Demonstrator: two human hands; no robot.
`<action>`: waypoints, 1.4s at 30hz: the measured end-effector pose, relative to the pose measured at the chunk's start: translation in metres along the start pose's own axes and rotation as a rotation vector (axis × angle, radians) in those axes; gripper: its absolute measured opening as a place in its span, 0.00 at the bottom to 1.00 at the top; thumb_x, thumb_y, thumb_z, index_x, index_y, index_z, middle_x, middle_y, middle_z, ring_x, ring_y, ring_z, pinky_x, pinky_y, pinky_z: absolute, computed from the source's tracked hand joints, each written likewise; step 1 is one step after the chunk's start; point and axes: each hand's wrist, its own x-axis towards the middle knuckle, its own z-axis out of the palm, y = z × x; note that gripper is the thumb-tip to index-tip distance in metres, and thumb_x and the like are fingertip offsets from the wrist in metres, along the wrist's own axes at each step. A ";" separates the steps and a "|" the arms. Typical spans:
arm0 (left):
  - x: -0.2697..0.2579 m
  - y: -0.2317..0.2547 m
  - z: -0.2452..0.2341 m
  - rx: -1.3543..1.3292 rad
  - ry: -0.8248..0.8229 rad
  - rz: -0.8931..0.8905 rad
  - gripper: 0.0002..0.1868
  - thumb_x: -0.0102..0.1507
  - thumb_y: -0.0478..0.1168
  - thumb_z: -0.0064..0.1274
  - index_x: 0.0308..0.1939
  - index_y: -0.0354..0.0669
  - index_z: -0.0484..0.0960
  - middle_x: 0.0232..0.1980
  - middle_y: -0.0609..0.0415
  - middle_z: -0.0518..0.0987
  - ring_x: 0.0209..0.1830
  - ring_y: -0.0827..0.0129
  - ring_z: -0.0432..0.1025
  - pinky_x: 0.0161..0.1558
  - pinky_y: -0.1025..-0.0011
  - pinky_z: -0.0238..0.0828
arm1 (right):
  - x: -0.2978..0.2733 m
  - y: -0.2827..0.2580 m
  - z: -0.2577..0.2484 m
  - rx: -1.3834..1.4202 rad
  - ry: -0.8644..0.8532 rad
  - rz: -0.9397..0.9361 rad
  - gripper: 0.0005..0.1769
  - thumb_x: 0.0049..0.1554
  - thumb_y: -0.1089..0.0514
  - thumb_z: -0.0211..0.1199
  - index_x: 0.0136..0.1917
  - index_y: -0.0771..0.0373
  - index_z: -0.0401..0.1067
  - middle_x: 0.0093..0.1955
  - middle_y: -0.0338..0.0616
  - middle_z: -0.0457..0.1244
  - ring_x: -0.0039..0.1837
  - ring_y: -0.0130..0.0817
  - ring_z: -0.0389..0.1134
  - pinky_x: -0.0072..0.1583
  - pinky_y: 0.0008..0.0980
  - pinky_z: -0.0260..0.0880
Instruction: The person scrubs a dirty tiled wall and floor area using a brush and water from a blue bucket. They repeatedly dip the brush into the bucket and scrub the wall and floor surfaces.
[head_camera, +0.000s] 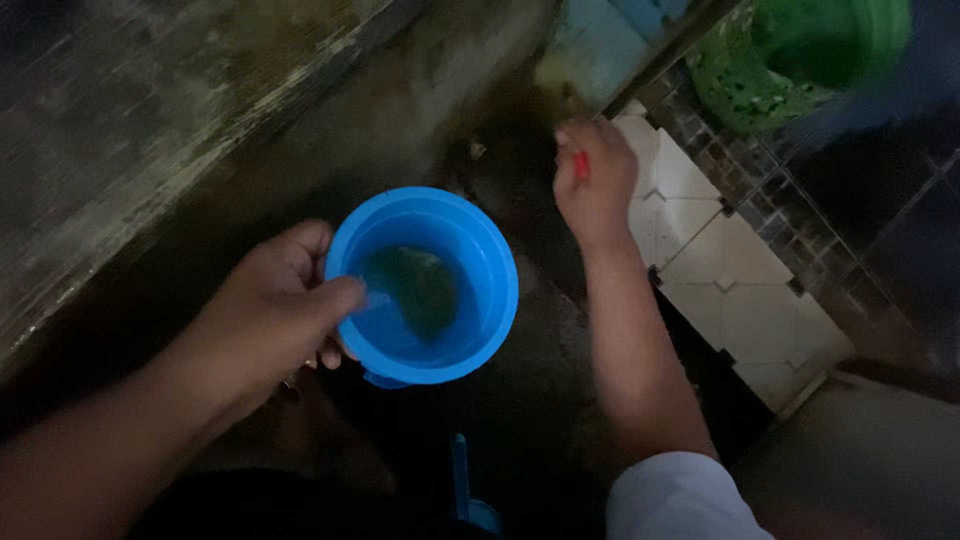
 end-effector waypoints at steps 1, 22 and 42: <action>-0.001 0.001 0.000 0.001 -0.004 0.007 0.13 0.61 0.40 0.55 0.47 0.39 0.77 0.28 0.48 0.80 0.19 0.67 0.73 0.22 0.69 0.69 | -0.001 0.003 -0.002 0.008 0.003 0.050 0.08 0.62 0.69 0.60 0.53 0.65 0.76 0.48 0.53 0.68 0.49 0.50 0.70 0.53 0.43 0.71; -0.020 -0.008 -0.007 -0.022 0.035 0.087 0.12 0.62 0.38 0.54 0.47 0.38 0.75 0.34 0.47 0.81 0.27 0.66 0.76 0.28 0.69 0.74 | 0.086 -0.075 -0.101 -0.075 -0.129 -0.152 0.13 0.74 0.53 0.57 0.54 0.64 0.75 0.37 0.52 0.64 0.37 0.44 0.67 0.42 0.44 0.65; -0.035 0.016 0.013 -0.077 0.034 0.211 0.12 0.62 0.34 0.52 0.49 0.39 0.75 0.32 0.46 0.82 0.25 0.65 0.77 0.26 0.68 0.74 | 0.049 -0.223 -0.202 0.073 -0.804 -0.738 0.15 0.60 0.52 0.68 0.55 0.59 0.70 0.46 0.45 0.65 0.51 0.44 0.69 0.48 0.43 0.71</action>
